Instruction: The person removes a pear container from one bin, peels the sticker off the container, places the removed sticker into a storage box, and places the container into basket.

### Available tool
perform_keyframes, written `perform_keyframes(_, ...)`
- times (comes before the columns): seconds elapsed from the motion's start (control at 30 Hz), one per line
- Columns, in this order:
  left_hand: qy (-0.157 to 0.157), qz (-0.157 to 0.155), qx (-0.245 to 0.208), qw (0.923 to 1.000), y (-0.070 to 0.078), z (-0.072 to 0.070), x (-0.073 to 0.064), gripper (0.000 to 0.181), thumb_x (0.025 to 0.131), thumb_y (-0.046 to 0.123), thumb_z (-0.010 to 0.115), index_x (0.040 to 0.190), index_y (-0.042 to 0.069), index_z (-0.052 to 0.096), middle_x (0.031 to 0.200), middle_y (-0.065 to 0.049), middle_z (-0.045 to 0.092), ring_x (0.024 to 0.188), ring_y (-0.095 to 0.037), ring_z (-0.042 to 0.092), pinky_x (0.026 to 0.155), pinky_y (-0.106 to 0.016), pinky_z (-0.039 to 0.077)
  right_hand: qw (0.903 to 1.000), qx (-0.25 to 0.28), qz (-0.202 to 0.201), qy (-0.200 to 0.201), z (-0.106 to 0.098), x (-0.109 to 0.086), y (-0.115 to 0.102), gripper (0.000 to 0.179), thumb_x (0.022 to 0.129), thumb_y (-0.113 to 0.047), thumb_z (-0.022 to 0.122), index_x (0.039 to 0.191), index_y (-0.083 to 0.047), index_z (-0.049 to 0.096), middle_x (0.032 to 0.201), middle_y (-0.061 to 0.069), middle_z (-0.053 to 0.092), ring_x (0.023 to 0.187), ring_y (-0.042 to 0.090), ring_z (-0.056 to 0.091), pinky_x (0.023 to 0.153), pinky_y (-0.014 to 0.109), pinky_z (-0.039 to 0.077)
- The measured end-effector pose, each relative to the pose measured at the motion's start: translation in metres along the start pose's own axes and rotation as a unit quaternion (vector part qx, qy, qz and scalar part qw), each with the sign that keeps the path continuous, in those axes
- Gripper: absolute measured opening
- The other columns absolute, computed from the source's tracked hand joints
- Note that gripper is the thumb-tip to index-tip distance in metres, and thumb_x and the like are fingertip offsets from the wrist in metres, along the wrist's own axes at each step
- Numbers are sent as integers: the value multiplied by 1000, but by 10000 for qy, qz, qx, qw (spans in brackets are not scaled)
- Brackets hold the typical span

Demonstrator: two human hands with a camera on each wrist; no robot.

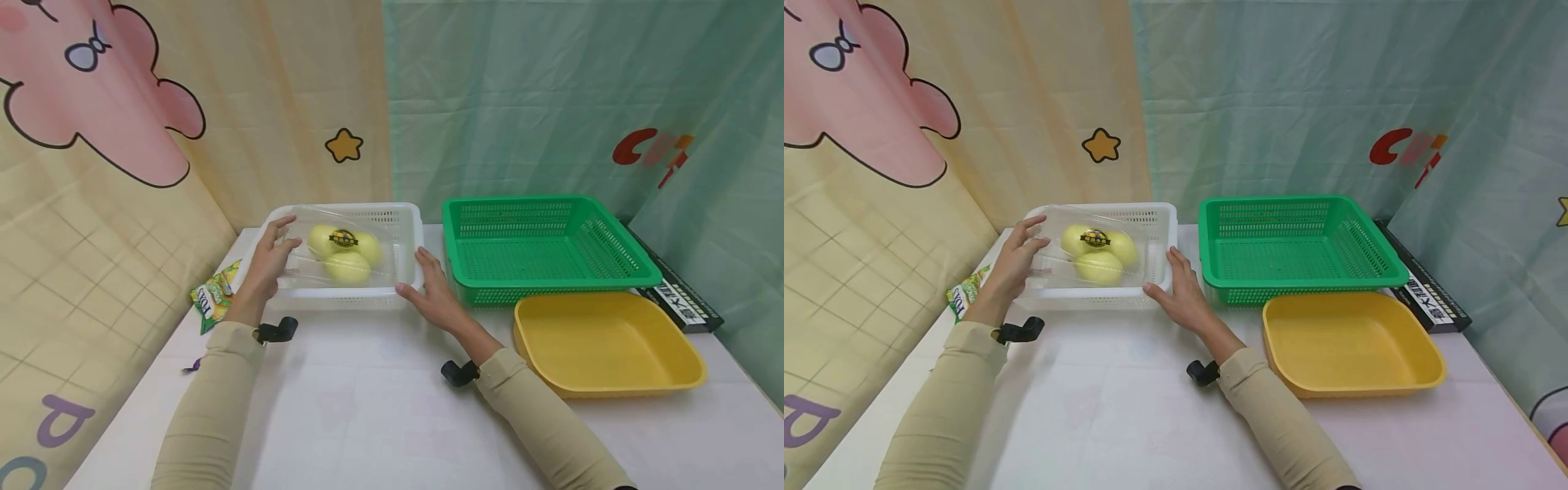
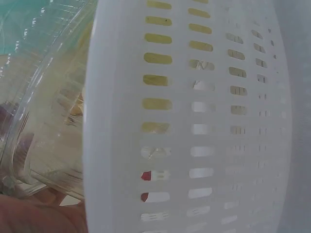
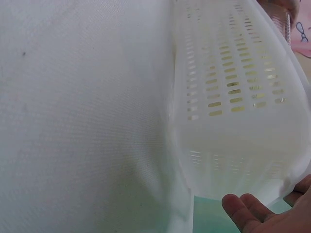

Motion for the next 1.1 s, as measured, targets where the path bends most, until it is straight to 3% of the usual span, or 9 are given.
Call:
perform_keyframes(0.23,75,-73,-376,9992,6,-6,-4,53,96,18,45,147,27,30,160,-8,12,144,-36,15,96,-67,37,10000,-43,-47,5,-1,-1,-2,83,90,-44,59,151,-12,14,159,6,10,145,32,19,115,56,22)
perform_keyframes(0.5,231,-88,-657,9975,17,-15,-14,50,98,20,43,145,32,32,158,-7,12,137,-35,27,85,-50,47,10000,-52,-48,-14,-2,-1,-3,82,90,-42,59,151,-11,14,159,7,10,146,31,18,115,55,22)
perform_keyframes(0.6,300,-135,-900,9954,23,-20,-18,49,97,20,42,144,35,33,159,-5,11,137,-32,28,91,-55,44,10000,-58,-58,-31,-3,-1,-3,82,90,-42,59,151,-10,14,159,8,11,145,32,18,115,54,22)
perform_keyframes(0.77,311,-155,-1454,9888,32,-26,-28,51,98,17,41,144,36,31,157,-7,9,135,-28,25,102,-66,30,9999,-103,-76,-95,-3,1,-2,83,89,-43,60,151,-9,15,159,9,12,145,32,20,115,54,23)
perform_keyframes(1.0,232,-225,-1853,9821,41,-30,-42,50,98,19,44,142,39,32,147,-1,20,137,-28,19,104,-67,28,9996,-132,14,-235,-6,3,-4,84,89,-44,60,151,-8,16,158,9,13,145,31,21,114,54,25)
perform_keyframes(1.1,156,-229,-1976,9799,45,-31,-48,49,99,20,43,142,39,31,151,-2,17,139,-30,15,106,-67,26,9994,-49,125,-309,-7,3,-6,85,88,-43,62,151,-9,15,158,8,12,145,30,20,114,53,27)
Point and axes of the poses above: each hand's wrist, its own x-axis towards the middle knuckle, its own z-axis out of the palm, y = z × x, the point moved 1 cm from there along x, towards the middle knuckle
